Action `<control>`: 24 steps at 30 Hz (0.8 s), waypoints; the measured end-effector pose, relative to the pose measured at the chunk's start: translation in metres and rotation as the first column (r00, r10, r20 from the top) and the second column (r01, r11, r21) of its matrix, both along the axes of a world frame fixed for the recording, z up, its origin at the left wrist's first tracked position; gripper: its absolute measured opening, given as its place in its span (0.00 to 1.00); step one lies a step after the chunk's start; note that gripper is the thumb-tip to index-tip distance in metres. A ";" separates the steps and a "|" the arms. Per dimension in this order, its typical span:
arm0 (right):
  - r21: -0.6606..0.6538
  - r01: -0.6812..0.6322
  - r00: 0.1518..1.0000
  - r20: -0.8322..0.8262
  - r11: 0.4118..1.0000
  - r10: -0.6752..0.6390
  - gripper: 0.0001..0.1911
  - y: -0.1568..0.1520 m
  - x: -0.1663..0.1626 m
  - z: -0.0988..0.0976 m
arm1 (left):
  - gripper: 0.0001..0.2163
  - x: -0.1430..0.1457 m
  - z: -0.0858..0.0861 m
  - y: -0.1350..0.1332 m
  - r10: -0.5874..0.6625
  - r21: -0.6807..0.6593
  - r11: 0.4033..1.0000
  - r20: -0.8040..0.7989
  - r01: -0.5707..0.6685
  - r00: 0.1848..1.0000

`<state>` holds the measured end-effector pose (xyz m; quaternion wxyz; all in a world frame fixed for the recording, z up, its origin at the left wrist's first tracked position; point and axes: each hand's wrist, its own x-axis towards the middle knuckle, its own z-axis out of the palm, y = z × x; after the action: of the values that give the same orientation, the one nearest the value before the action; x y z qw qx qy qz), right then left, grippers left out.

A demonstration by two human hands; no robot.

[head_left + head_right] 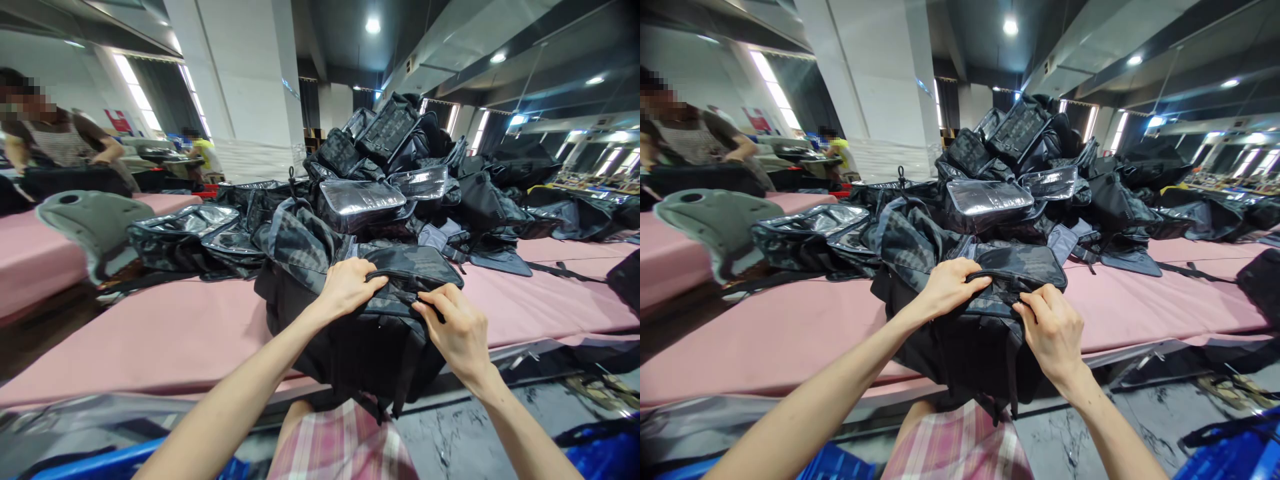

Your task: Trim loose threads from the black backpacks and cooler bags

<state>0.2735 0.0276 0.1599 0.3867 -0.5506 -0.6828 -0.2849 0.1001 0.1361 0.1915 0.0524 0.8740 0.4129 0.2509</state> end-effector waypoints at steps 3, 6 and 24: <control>0.002 0.003 1.000 -0.002 1.000 -0.003 0.06 0.001 0.000 0.000 | 0.15 0.000 0.000 0.000 -0.006 0.002 1.000 0.006 0.006 1.000; 0.011 -0.008 1.000 0.012 1.000 0.008 0.06 0.003 -0.002 0.001 | 0.15 0.000 0.000 -0.001 -0.002 0.003 1.000 0.010 0.002 1.000; -0.011 -0.031 0.999 -0.027 0.999 0.031 0.05 0.002 0.001 -0.001 | 0.15 0.001 0.001 -0.001 -0.021 0.000 1.000 0.012 0.021 1.000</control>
<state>0.2740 0.0292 0.1593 0.3971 -0.5457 -0.6877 -0.2676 0.1007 0.1351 0.1925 0.0578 0.8766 0.4035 0.2556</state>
